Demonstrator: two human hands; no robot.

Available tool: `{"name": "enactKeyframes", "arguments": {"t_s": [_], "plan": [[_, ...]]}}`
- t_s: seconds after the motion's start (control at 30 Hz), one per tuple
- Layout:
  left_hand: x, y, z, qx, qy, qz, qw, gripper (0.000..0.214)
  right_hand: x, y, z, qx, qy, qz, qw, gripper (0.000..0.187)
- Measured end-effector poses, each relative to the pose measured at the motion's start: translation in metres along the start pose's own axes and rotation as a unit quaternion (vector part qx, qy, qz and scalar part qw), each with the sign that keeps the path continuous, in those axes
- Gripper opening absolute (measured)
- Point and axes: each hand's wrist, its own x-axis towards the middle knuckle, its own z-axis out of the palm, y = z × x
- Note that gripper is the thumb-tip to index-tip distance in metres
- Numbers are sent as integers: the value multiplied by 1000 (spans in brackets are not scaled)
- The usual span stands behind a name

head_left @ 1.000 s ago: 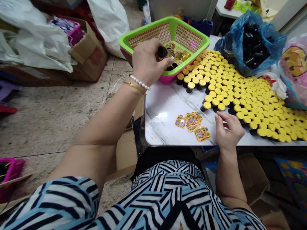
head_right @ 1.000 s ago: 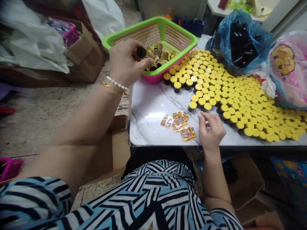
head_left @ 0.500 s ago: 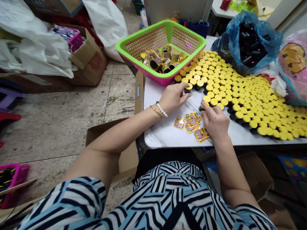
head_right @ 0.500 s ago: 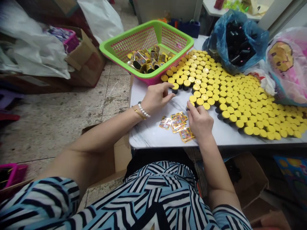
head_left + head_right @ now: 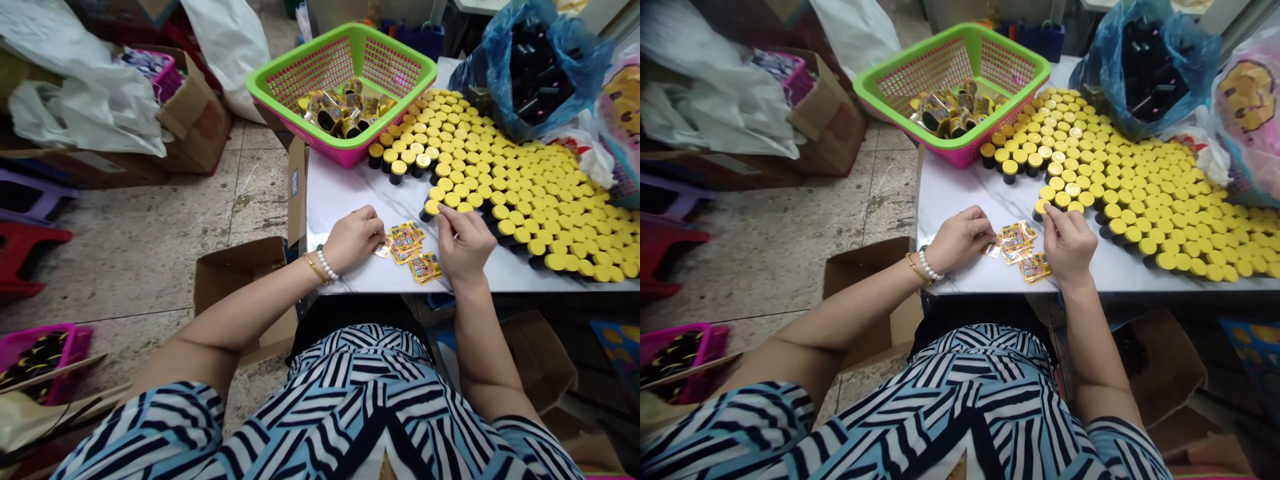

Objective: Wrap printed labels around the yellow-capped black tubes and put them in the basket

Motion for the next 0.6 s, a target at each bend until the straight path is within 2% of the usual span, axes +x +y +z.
{"name": "enactKeyframes", "arguments": {"t_s": [0.13, 0.27, 0.37, 0.43, 0.5, 0.6], "plan": [[-2, 3, 0, 27, -5, -6, 1000, 9, -19, -18, -16, 36, 40, -8, 998, 25], [-1, -3, -3, -3, -8, -2, 1000, 8, -38, -31, -27, 76, 39, -18, 996, 29], [-3, 1, -6, -10, -16, 3, 1000, 7, -45, -41, -35, 112, 23, -6, 993, 28], [-8, 10, -10, -30, 7, 17, 999, 7, -45, -49, -39, 146, -12, 25, 989, 24], [-16, 24, -16, -63, 48, 43, 996, 6, -44, -56, -40, 207, -75, 70, 973, 23], [-24, 46, -26, -112, 87, 81, 987, 5, -43, -66, -36, 328, -165, 131, 921, 18]]}}
